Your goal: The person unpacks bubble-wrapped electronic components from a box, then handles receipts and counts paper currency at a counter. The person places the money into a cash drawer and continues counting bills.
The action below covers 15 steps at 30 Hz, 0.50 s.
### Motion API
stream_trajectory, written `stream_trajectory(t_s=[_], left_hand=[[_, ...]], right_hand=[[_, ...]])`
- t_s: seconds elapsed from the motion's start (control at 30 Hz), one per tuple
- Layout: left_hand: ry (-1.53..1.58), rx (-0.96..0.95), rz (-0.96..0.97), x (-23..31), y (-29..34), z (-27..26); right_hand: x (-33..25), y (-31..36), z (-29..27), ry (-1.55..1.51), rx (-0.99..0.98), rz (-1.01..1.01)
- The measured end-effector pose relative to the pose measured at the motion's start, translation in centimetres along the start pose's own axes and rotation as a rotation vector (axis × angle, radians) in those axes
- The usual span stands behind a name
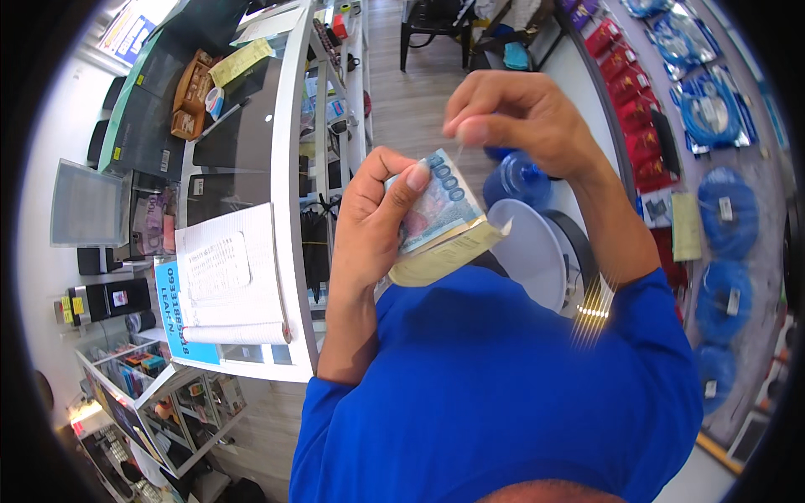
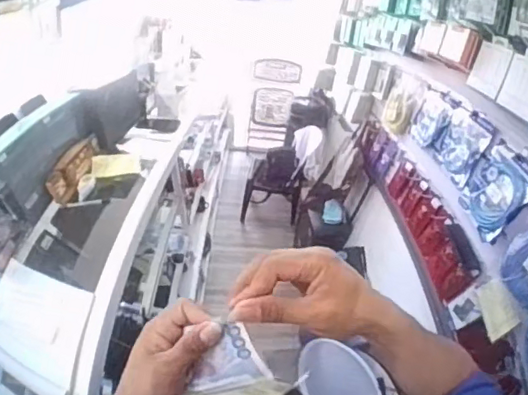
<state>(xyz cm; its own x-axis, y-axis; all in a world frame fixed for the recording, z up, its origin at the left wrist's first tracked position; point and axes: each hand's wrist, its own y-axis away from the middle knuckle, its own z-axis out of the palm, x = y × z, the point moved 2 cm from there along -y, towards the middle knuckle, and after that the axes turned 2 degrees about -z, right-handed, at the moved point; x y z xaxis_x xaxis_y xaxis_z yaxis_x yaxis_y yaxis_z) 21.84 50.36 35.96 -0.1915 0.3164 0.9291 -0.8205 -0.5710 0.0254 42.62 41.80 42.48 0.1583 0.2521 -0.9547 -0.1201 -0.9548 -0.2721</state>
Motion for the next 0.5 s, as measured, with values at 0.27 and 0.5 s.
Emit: stream_trajectory(t_s=[0.27, 0.5], left_hand=[[-0.041, 0.350, 0.125, 1.0, -9.3, -2.5], [-0.296, 0.706, 0.367, 4.4, -18.1, -3.8]], right_hand=[[8.9, -8.8, -9.3, -0.662, -0.067, 0.006], [14.8, -18.2, -10.3, -0.415, -0.250, 0.102]])
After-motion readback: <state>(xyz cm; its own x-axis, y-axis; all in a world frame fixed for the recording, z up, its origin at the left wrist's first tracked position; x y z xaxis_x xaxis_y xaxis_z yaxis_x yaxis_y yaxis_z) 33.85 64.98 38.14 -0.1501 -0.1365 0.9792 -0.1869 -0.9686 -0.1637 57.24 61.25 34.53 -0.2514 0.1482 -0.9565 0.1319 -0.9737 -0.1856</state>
